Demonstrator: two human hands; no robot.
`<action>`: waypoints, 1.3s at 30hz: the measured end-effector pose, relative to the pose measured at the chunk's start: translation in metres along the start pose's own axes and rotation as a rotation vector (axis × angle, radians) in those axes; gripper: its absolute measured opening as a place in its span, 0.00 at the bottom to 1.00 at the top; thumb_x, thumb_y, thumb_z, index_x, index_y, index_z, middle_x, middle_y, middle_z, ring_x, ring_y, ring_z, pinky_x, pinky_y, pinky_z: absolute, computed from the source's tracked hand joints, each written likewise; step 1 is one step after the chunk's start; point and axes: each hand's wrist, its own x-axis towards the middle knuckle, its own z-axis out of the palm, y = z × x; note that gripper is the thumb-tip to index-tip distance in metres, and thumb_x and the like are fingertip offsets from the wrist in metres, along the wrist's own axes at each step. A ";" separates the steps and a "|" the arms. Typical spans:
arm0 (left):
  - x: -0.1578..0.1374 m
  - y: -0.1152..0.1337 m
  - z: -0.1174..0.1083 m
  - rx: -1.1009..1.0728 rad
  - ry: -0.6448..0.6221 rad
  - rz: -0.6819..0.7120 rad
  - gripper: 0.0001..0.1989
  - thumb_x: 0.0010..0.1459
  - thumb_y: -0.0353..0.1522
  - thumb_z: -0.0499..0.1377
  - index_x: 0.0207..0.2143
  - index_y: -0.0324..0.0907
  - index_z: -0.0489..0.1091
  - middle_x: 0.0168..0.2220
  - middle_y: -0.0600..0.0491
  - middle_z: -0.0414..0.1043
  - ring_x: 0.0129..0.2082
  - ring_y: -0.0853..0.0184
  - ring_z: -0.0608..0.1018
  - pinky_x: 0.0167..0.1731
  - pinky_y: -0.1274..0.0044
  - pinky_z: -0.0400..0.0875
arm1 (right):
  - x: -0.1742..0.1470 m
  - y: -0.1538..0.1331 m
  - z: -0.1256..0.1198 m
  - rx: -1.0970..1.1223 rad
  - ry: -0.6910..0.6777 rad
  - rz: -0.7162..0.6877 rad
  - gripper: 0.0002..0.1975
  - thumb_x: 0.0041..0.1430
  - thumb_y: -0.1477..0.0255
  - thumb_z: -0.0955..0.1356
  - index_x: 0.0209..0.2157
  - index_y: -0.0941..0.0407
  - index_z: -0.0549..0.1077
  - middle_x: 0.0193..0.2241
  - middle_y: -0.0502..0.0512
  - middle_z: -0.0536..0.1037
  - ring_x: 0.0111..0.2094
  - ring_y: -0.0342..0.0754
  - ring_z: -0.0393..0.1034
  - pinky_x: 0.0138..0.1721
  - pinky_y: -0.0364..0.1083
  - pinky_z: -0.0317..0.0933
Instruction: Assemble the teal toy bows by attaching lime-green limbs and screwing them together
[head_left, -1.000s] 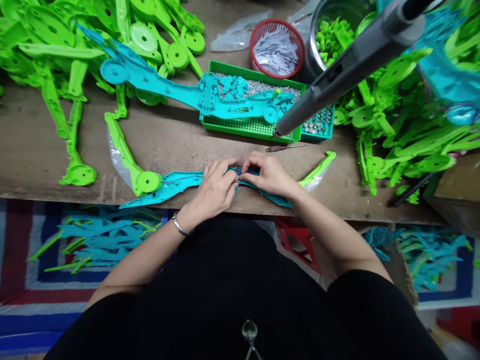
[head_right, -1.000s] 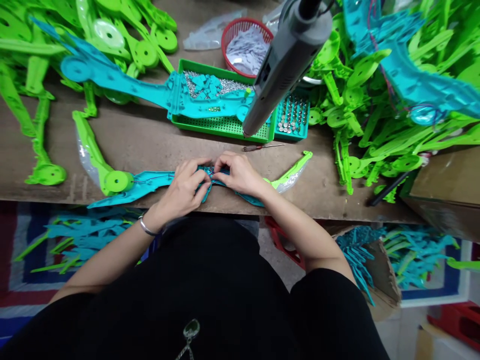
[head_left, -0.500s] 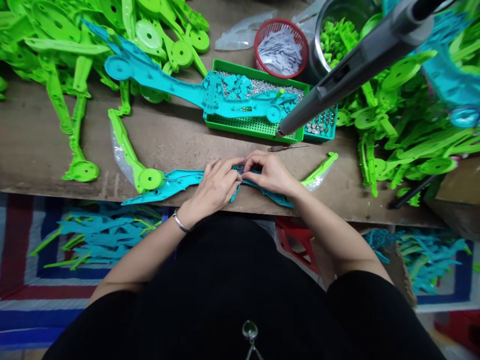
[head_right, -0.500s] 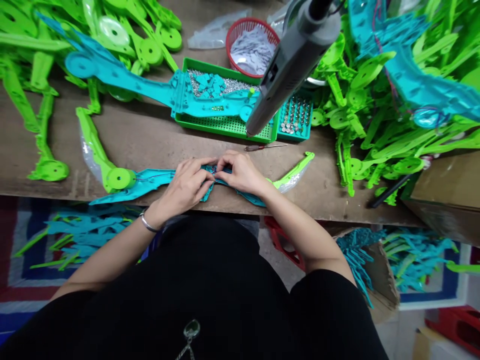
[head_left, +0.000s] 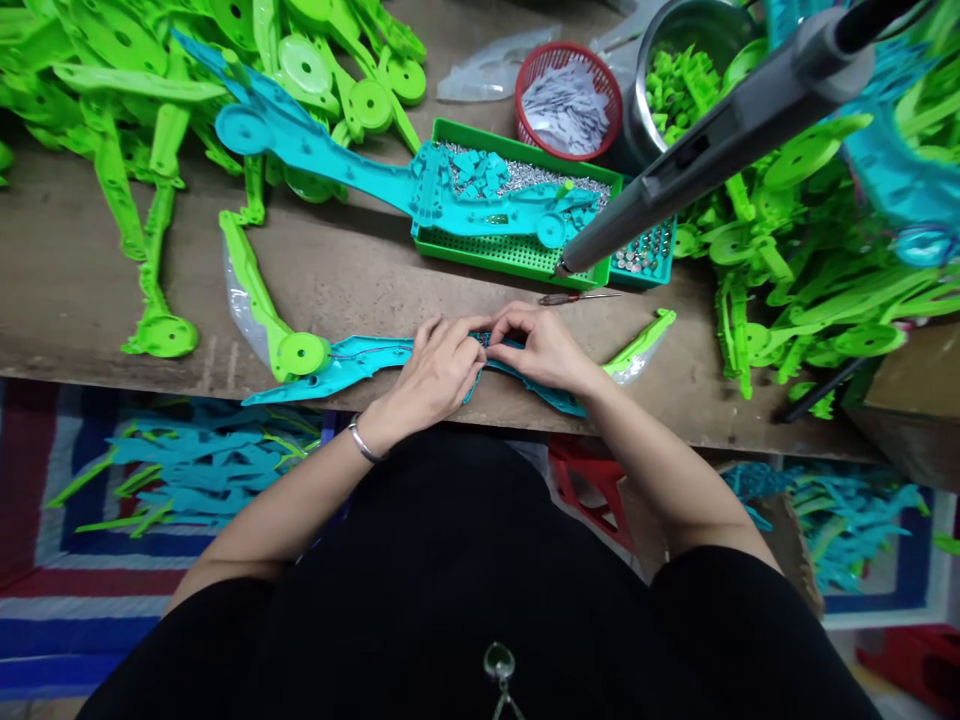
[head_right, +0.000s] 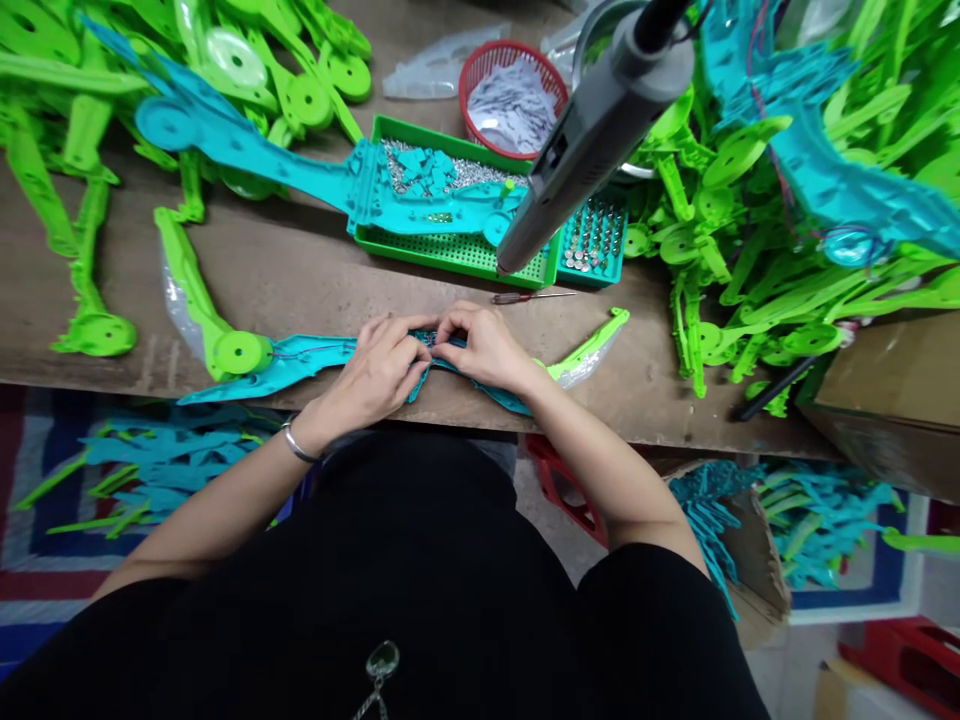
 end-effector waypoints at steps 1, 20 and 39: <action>0.000 0.000 -0.001 -0.007 -0.012 0.012 0.07 0.68 0.28 0.51 0.39 0.42 0.68 0.60 0.42 0.69 0.59 0.57 0.72 0.64 0.54 0.57 | 0.000 0.000 0.000 -0.004 0.001 0.006 0.04 0.54 0.72 0.72 0.26 0.56 0.76 0.35 0.54 0.80 0.39 0.49 0.74 0.46 0.50 0.65; 0.007 0.005 0.003 0.069 -0.049 -0.021 0.08 0.70 0.29 0.47 0.42 0.39 0.65 0.57 0.39 0.68 0.57 0.55 0.73 0.66 0.44 0.51 | 0.001 -0.001 0.000 0.012 0.003 0.032 0.04 0.53 0.72 0.72 0.26 0.56 0.76 0.35 0.56 0.79 0.39 0.50 0.74 0.46 0.50 0.65; -0.025 0.010 0.006 0.251 0.137 -0.065 0.15 0.66 0.30 0.56 0.52 0.50 0.76 0.61 0.46 0.73 0.58 0.53 0.75 0.61 0.51 0.61 | -0.003 0.000 0.005 -0.007 0.049 -0.089 0.04 0.56 0.72 0.72 0.36 0.53 0.77 0.43 0.55 0.77 0.41 0.48 0.73 0.42 0.48 0.67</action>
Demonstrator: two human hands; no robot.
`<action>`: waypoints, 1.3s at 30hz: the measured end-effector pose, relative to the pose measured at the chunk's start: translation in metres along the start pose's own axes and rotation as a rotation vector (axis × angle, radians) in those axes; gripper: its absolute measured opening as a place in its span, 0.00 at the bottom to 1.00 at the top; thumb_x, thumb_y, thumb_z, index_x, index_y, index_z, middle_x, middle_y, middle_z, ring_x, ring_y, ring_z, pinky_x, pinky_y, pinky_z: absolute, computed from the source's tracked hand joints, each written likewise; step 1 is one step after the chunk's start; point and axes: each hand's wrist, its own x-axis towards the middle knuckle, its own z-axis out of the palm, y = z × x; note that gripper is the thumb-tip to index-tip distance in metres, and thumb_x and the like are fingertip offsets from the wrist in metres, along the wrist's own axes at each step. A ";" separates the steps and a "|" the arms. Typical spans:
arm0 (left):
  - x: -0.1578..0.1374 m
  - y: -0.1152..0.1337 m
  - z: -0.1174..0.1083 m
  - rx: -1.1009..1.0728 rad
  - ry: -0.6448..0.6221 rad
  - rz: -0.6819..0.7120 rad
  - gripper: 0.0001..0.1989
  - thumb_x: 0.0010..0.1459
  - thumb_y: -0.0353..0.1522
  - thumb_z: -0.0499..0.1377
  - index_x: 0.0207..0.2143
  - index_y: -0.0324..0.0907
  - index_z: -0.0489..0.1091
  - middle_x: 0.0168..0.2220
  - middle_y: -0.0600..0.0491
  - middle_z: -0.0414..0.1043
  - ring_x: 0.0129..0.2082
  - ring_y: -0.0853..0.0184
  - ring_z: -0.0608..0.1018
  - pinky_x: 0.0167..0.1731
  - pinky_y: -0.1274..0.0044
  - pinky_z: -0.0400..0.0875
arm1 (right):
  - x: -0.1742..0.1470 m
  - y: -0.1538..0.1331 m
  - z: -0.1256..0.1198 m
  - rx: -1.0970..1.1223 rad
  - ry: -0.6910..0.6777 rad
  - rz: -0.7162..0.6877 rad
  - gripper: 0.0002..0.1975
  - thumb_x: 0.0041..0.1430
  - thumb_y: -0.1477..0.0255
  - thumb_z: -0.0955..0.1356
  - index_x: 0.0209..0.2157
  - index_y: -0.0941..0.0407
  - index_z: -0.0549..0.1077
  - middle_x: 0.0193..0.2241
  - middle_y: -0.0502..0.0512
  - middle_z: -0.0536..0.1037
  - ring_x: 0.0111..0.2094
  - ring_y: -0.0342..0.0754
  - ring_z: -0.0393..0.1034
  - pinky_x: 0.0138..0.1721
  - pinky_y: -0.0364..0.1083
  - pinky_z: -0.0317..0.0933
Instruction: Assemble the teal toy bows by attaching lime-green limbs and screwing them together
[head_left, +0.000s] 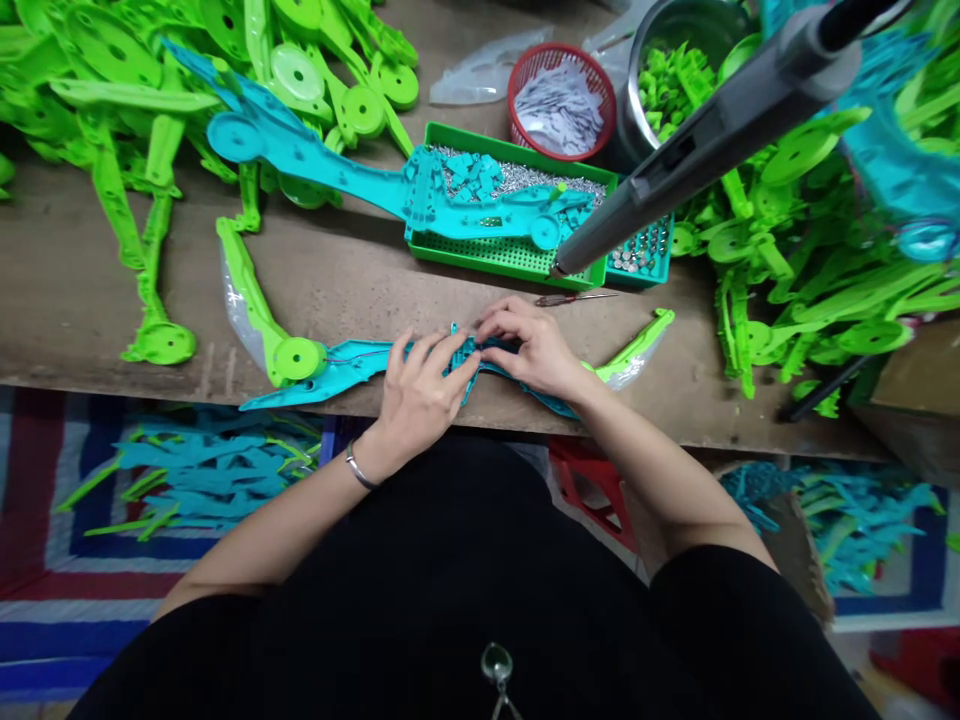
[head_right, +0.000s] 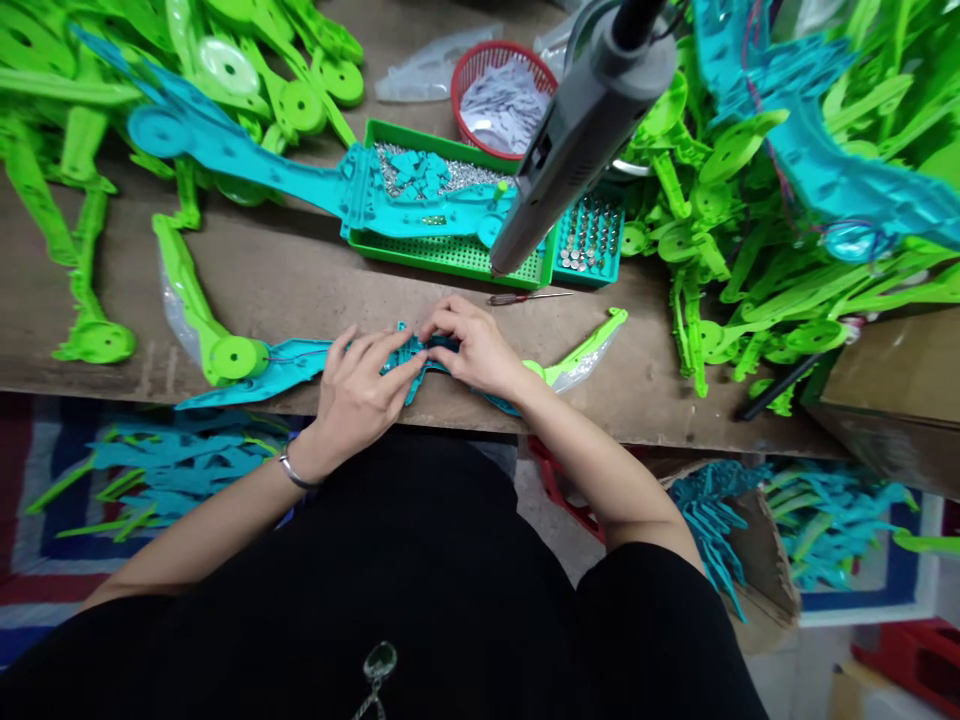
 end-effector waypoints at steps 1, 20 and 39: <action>-0.001 -0.002 0.000 0.004 -0.018 0.014 0.15 0.66 0.30 0.56 0.52 0.50 0.76 0.61 0.46 0.72 0.59 0.53 0.74 0.62 0.50 0.60 | 0.000 0.001 0.000 -0.025 0.006 -0.029 0.02 0.57 0.72 0.72 0.34 0.53 0.78 0.43 0.55 0.77 0.42 0.48 0.73 0.44 0.49 0.67; 0.005 -0.009 -0.011 0.056 -0.134 0.113 0.17 0.68 0.31 0.53 0.55 0.47 0.74 0.63 0.42 0.69 0.57 0.50 0.72 0.53 0.56 0.67 | 0.011 -0.007 -0.005 0.093 -0.078 0.165 0.04 0.50 0.76 0.71 0.31 0.57 0.75 0.29 0.51 0.79 0.31 0.45 0.72 0.36 0.46 0.65; 0.011 -0.015 -0.013 0.032 -0.231 0.268 0.23 0.63 0.25 0.53 0.58 0.45 0.72 0.68 0.50 0.64 0.66 0.48 0.66 0.63 0.50 0.60 | 0.005 -0.008 -0.039 0.076 0.015 0.231 0.06 0.55 0.77 0.66 0.36 0.56 0.72 0.35 0.53 0.79 0.36 0.46 0.72 0.40 0.46 0.66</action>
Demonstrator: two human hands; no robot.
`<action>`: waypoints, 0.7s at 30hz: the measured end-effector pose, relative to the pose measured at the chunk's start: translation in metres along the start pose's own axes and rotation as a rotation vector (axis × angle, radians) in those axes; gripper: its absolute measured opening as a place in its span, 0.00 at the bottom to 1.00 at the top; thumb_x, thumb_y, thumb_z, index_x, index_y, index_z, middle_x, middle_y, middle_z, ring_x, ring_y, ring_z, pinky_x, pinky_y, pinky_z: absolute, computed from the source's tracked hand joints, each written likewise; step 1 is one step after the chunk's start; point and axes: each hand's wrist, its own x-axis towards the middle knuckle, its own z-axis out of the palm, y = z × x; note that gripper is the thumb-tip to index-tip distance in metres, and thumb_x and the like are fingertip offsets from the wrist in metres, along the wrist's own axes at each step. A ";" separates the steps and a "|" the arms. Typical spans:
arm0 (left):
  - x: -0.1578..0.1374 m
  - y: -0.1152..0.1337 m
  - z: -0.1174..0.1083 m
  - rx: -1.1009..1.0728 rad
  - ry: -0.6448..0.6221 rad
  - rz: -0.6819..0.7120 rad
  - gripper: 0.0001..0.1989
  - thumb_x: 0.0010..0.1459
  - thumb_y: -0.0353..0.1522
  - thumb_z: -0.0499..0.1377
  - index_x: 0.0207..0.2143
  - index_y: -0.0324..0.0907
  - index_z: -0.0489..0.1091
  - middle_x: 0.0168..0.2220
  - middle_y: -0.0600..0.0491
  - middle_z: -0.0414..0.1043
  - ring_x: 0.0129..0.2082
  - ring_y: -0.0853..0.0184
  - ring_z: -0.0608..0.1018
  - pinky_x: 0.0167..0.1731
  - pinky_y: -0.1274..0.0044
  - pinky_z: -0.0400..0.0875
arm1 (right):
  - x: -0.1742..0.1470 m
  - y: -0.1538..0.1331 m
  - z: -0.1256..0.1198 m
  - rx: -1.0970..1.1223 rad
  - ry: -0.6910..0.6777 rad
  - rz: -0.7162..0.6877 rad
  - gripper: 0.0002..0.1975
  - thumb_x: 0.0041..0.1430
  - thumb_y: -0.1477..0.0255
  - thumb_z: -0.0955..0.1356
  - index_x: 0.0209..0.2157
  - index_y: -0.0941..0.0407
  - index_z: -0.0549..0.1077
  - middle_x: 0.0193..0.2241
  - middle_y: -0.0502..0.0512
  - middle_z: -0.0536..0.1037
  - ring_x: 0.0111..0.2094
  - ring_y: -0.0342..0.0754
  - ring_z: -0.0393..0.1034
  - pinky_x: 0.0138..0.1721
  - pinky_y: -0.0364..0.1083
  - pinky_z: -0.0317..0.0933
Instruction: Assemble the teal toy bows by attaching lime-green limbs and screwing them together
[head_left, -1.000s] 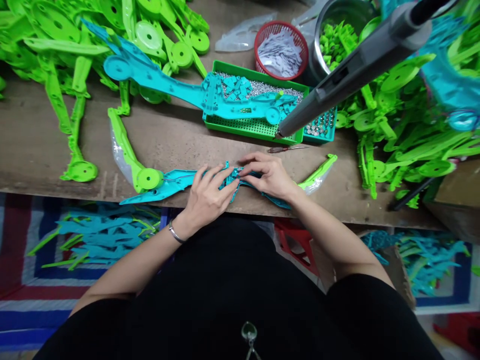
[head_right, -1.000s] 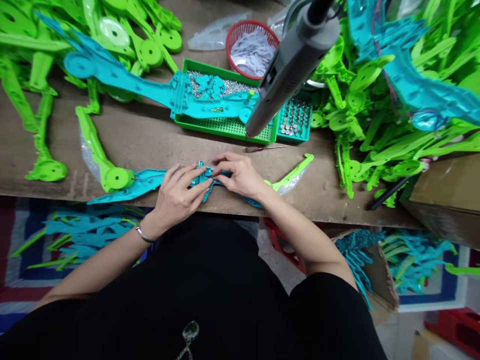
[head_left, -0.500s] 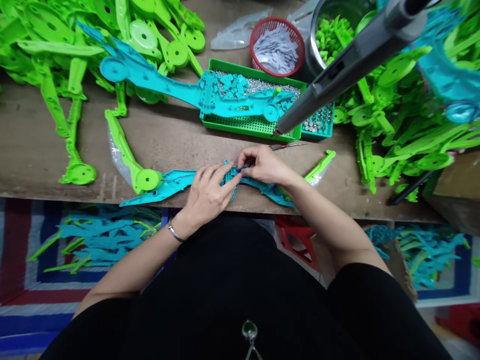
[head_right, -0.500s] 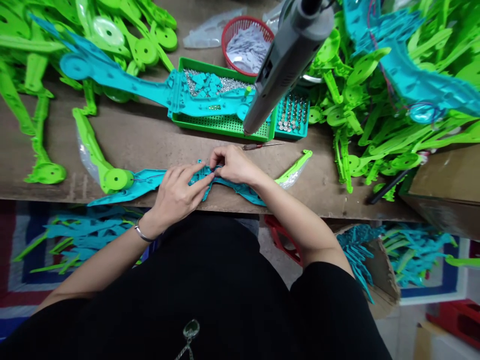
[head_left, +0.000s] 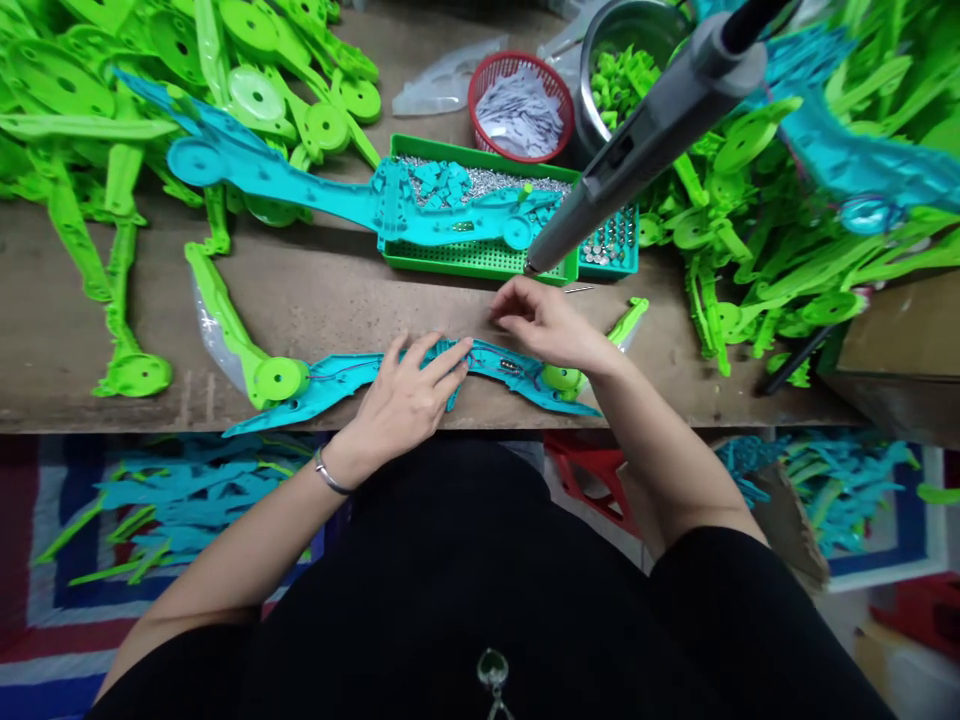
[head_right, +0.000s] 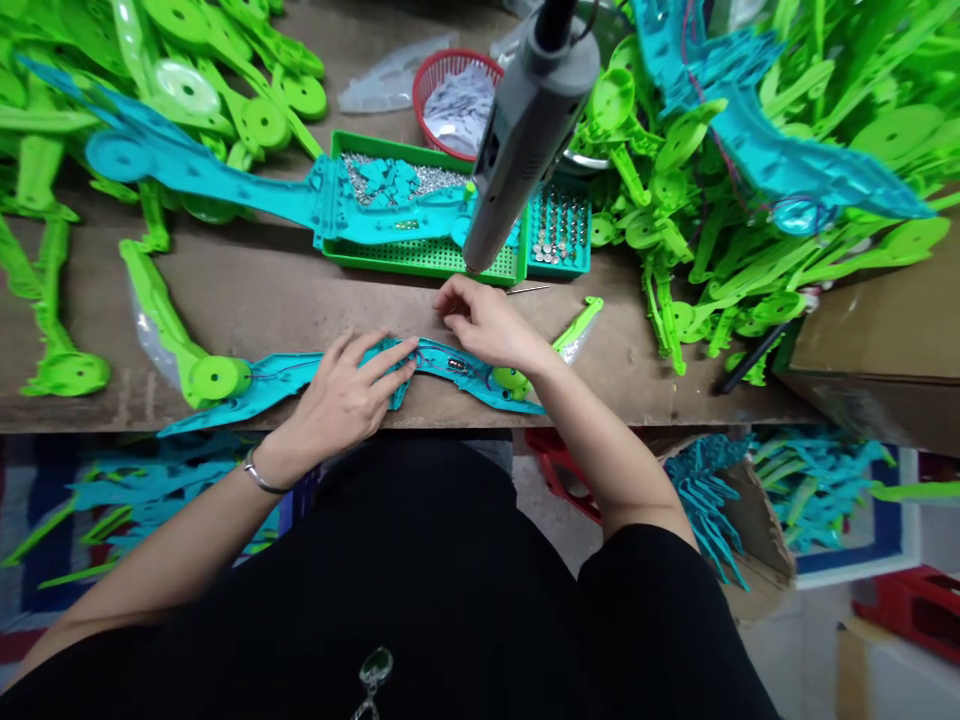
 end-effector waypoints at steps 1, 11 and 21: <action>0.000 -0.001 0.001 -0.002 0.002 0.007 0.23 0.63 0.25 0.53 0.58 0.44 0.72 0.68 0.49 0.64 0.66 0.48 0.66 0.63 0.50 0.59 | -0.006 0.000 -0.005 -0.070 0.049 -0.015 0.07 0.56 0.77 0.65 0.36 0.56 0.72 0.35 0.54 0.79 0.37 0.47 0.73 0.40 0.47 0.65; -0.003 -0.004 0.002 -0.006 0.060 0.002 0.18 0.64 0.29 0.56 0.55 0.42 0.73 0.67 0.36 0.61 0.68 0.46 0.65 0.64 0.49 0.59 | -0.066 0.019 0.002 -0.356 0.387 -0.035 0.10 0.65 0.76 0.61 0.37 0.55 0.74 0.36 0.56 0.82 0.38 0.50 0.77 0.43 0.50 0.68; -0.014 0.017 0.017 -0.019 0.194 -0.165 0.24 0.62 0.38 0.64 0.60 0.43 0.69 0.69 0.33 0.56 0.71 0.43 0.57 0.66 0.47 0.53 | -0.074 0.036 0.012 -0.460 0.391 -0.100 0.07 0.66 0.74 0.63 0.38 0.53 0.73 0.35 0.57 0.82 0.38 0.52 0.78 0.42 0.51 0.71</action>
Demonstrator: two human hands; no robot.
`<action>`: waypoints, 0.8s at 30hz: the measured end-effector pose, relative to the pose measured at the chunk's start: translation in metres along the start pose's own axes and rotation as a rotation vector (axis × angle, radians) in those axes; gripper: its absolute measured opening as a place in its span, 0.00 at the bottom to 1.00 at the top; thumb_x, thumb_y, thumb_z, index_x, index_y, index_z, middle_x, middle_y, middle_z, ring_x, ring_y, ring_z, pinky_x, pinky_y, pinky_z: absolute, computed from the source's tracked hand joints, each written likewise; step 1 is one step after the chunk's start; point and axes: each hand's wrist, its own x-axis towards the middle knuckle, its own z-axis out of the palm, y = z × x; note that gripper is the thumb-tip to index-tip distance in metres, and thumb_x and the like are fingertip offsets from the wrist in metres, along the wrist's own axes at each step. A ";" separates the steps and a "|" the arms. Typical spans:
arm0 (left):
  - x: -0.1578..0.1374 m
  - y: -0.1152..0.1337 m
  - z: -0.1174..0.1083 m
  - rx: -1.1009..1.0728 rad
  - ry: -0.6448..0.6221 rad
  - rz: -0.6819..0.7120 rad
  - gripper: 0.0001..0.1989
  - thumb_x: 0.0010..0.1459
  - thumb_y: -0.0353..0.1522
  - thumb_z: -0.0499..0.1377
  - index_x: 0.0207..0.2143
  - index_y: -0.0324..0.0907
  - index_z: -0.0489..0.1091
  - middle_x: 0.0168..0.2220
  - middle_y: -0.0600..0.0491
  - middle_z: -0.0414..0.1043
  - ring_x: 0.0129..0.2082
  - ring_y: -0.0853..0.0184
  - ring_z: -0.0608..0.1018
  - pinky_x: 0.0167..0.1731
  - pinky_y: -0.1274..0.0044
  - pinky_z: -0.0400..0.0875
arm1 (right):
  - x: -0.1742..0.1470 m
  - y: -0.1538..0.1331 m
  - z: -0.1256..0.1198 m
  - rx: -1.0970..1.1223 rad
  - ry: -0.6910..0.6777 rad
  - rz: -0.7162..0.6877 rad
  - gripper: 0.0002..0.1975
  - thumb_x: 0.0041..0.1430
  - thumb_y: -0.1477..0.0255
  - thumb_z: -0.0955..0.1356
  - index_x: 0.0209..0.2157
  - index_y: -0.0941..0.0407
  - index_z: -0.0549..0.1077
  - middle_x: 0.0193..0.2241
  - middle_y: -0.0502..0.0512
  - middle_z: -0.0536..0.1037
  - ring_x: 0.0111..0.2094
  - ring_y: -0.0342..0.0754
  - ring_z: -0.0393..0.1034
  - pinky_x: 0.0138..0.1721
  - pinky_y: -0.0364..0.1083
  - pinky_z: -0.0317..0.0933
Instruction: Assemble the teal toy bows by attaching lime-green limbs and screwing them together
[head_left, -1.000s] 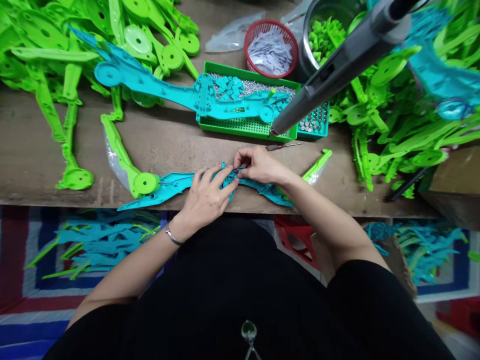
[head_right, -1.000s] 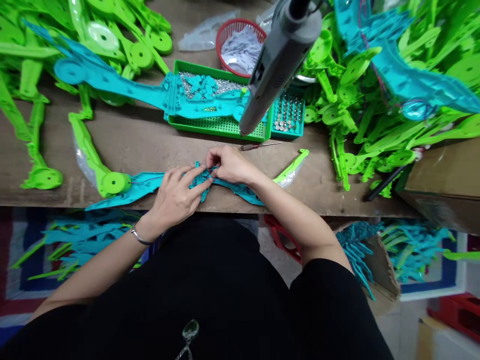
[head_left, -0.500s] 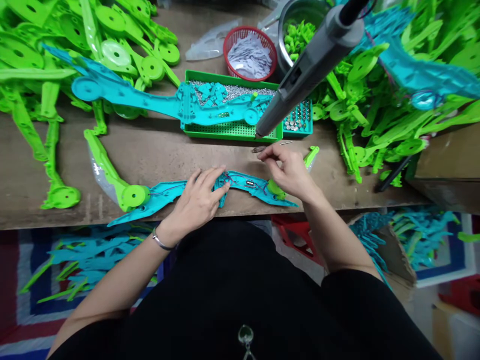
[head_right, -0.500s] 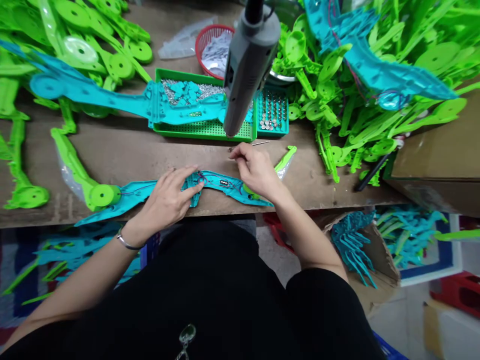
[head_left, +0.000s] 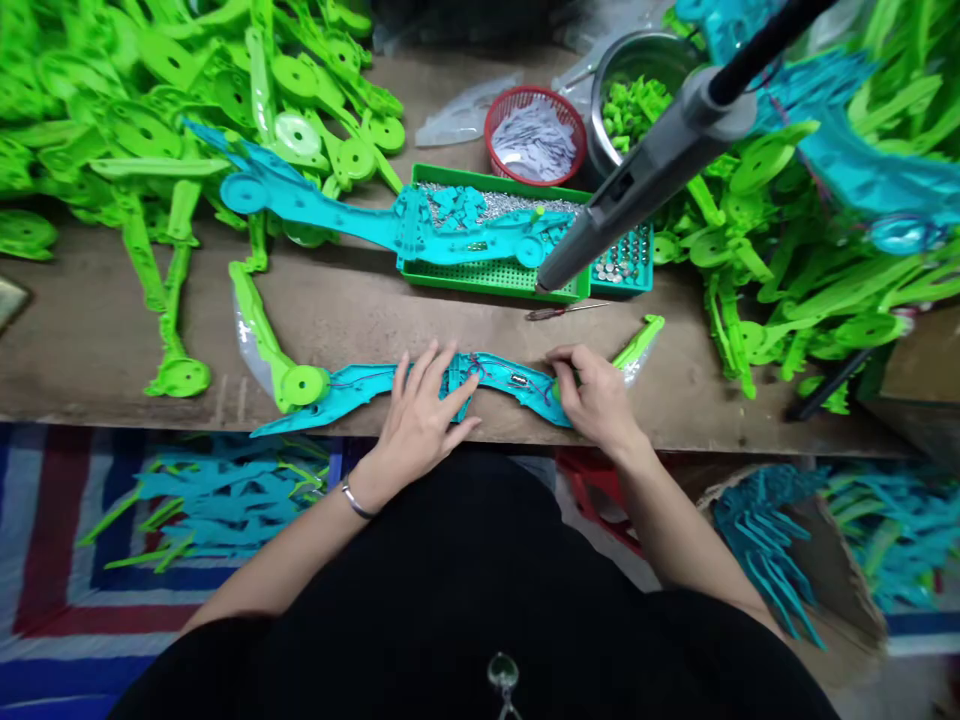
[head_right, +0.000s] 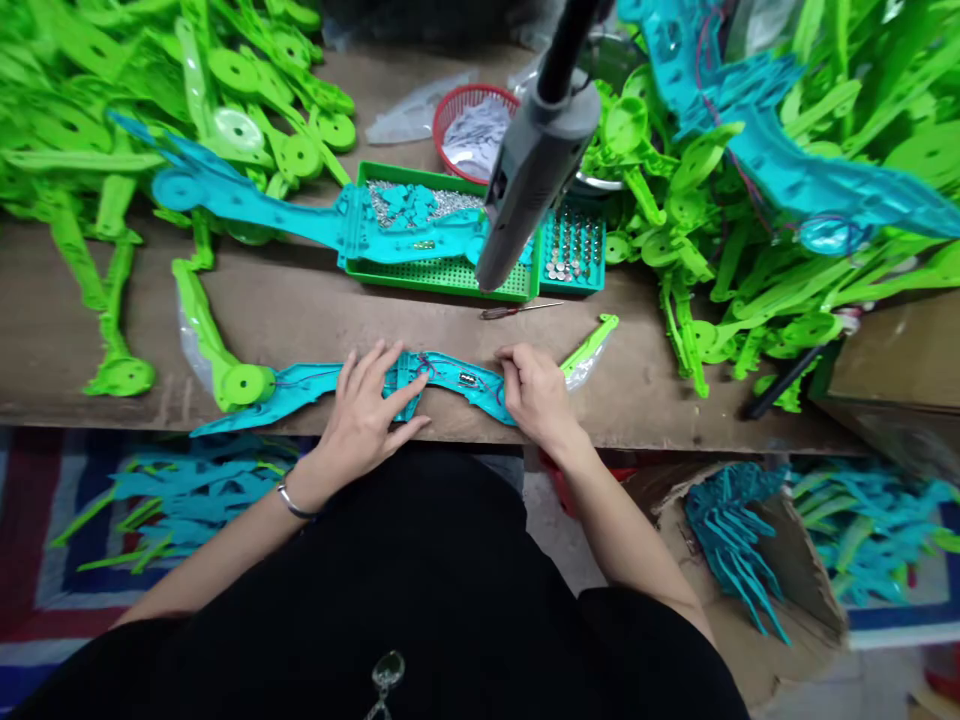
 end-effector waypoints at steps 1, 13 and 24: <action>-0.002 0.001 0.004 -0.003 0.023 -0.009 0.24 0.63 0.37 0.63 0.60 0.43 0.69 0.69 0.33 0.57 0.71 0.44 0.57 0.66 0.47 0.54 | 0.003 -0.003 -0.001 -0.010 0.008 -0.032 0.07 0.66 0.75 0.63 0.38 0.53 0.73 0.35 0.57 0.81 0.38 0.52 0.78 0.42 0.51 0.71; -0.008 0.002 0.018 -0.018 0.077 -0.021 0.23 0.66 0.36 0.59 0.61 0.41 0.68 0.71 0.33 0.54 0.73 0.45 0.53 0.67 0.47 0.54 | 0.132 -0.076 0.065 -0.037 -0.096 -0.341 0.23 0.66 0.76 0.56 0.60 0.58 0.63 0.59 0.68 0.69 0.63 0.62 0.61 0.64 0.68 0.56; -0.011 0.003 0.019 -0.061 0.084 -0.062 0.23 0.67 0.39 0.58 0.61 0.43 0.67 0.73 0.36 0.48 0.74 0.46 0.48 0.66 0.49 0.57 | 0.168 -0.085 0.077 -0.045 -0.067 -0.443 0.26 0.70 0.71 0.56 0.67 0.58 0.53 0.54 0.69 0.66 0.60 0.66 0.61 0.62 0.72 0.55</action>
